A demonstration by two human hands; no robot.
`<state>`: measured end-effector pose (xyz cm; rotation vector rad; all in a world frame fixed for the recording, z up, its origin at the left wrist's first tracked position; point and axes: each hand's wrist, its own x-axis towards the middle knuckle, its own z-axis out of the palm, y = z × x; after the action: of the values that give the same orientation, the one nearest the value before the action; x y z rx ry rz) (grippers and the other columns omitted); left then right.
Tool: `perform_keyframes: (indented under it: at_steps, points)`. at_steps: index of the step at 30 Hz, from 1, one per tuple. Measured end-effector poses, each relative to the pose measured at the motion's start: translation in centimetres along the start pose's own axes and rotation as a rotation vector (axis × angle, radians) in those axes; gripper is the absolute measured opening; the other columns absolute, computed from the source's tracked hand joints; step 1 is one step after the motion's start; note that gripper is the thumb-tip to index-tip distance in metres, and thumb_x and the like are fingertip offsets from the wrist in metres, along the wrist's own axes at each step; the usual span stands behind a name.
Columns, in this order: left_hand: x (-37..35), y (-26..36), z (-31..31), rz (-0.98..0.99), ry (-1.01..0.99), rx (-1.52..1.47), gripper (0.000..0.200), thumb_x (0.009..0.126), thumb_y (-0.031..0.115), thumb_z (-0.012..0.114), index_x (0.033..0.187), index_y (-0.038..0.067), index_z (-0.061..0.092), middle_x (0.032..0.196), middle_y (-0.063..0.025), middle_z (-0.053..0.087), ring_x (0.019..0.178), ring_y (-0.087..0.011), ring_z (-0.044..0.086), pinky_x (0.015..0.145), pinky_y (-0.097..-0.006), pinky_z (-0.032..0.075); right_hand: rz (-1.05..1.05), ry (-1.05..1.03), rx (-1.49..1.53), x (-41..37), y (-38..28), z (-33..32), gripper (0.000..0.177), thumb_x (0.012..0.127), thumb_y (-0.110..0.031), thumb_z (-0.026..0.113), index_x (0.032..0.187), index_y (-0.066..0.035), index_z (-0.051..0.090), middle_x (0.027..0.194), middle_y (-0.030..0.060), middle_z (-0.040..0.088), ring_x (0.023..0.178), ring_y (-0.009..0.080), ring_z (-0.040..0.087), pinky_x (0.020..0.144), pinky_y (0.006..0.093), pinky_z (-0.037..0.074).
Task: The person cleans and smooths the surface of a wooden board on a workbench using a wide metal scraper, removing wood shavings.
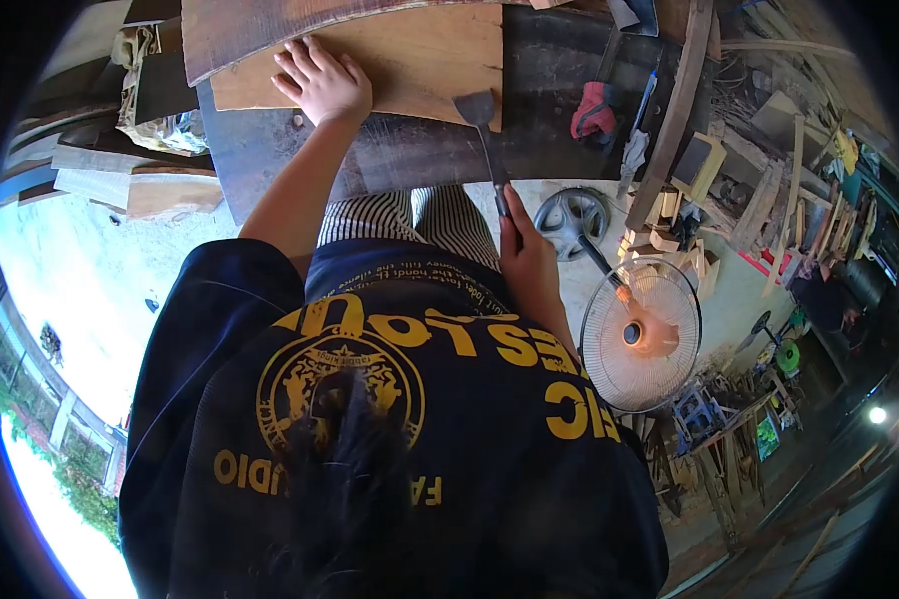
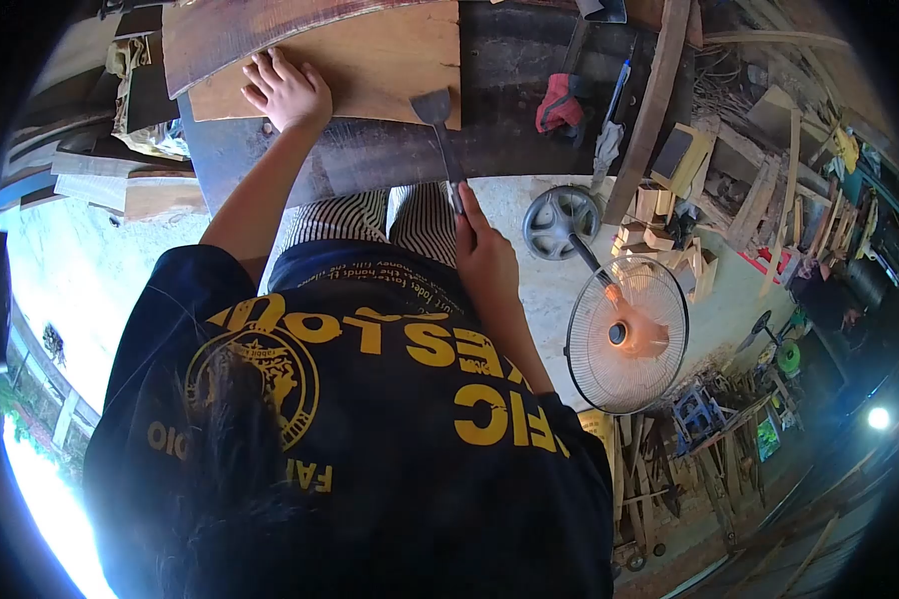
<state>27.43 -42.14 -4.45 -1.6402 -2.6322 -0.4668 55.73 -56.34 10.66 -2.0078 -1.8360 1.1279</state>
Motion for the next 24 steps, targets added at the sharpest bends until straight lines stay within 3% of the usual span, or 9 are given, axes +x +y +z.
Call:
perform_keyframes:
  at_steps: [8,11,12,15,21,24]
  points:
    - [0.0,0.1,0.0,-0.01,-0.012,-0.029,0.067,0.092,0.036,0.038,0.146,-0.002,0.024,0.154,-0.0239,0.017,0.144,-0.0433,0.004,0.113,-0.0602,0.001,-0.085,0.093,0.018,7.8,-3.6,1.6,0.041,0.095,-0.025,0.054,0.135,-0.025,0.051,0.082,0.0206,0.068,0.072,0.0402,0.065,0.06,0.0475,0.051]
    - [-0.1,0.1,0.2,-0.006,0.014,0.022,0.066,0.091,0.035,0.04,0.145,-0.001,0.026,0.154,-0.0229,0.018,0.144,-0.043,0.008,0.113,-0.0603,0.005,-0.064,0.077,0.01,6.9,-3.8,0.9,0.04,0.095,-0.025,0.053,0.135,-0.025,0.052,0.086,0.0204,0.068,0.074,0.04,0.066,0.061,0.0471,0.052]
    - [-0.1,0.4,-0.4,-0.018,-0.033,-0.02,0.068,0.092,0.035,0.038,0.146,-0.003,0.022,0.155,-0.0245,0.014,0.145,-0.0433,0.002,0.113,-0.0605,0.0,-0.052,0.051,-0.009,6.0,-3.6,0.2,0.04,0.095,-0.024,0.053,0.135,-0.025,0.052,0.088,0.0205,0.068,0.075,0.04,0.066,0.062,0.0469,0.052]
    - [0.0,0.4,-0.4,-0.025,-0.044,-0.001,0.069,0.092,0.035,0.037,0.146,-0.004,0.021,0.155,-0.0246,0.014,0.145,-0.0433,0.002,0.113,-0.0606,0.001,0.039,-0.06,0.01,2.7,-3.2,-1.9,0.039,0.095,-0.022,0.052,0.135,-0.023,0.052,0.091,0.0211,0.068,0.078,0.0401,0.065,0.062,0.0469,0.052]
    - [-0.2,0.5,-0.3,-0.019,-0.049,0.037,0.068,0.092,0.035,0.037,0.146,-0.004,0.022,0.155,-0.0257,0.015,0.144,-0.0446,0.003,0.113,-0.0604,0.001,-0.121,0.059,0.029,9.1,-4.3,0.8,0.039,0.096,-0.021,0.052,0.134,-0.021,0.053,0.095,0.0212,0.067,0.082,0.0406,0.065,0.067,0.0451,0.053]
    - [0.1,0.5,-0.2,-0.025,-0.056,0.061,0.068,0.092,0.035,0.038,0.146,-0.004,0.022,0.155,-0.0259,0.015,0.144,-0.045,0.004,0.113,-0.0607,0.002,-0.049,-0.005,-0.011,9.7,-6.0,-0.3,0.039,0.095,-0.019,0.052,0.135,-0.021,0.053,0.1,0.021,0.066,0.085,0.0408,0.064,0.07,0.0437,0.054]
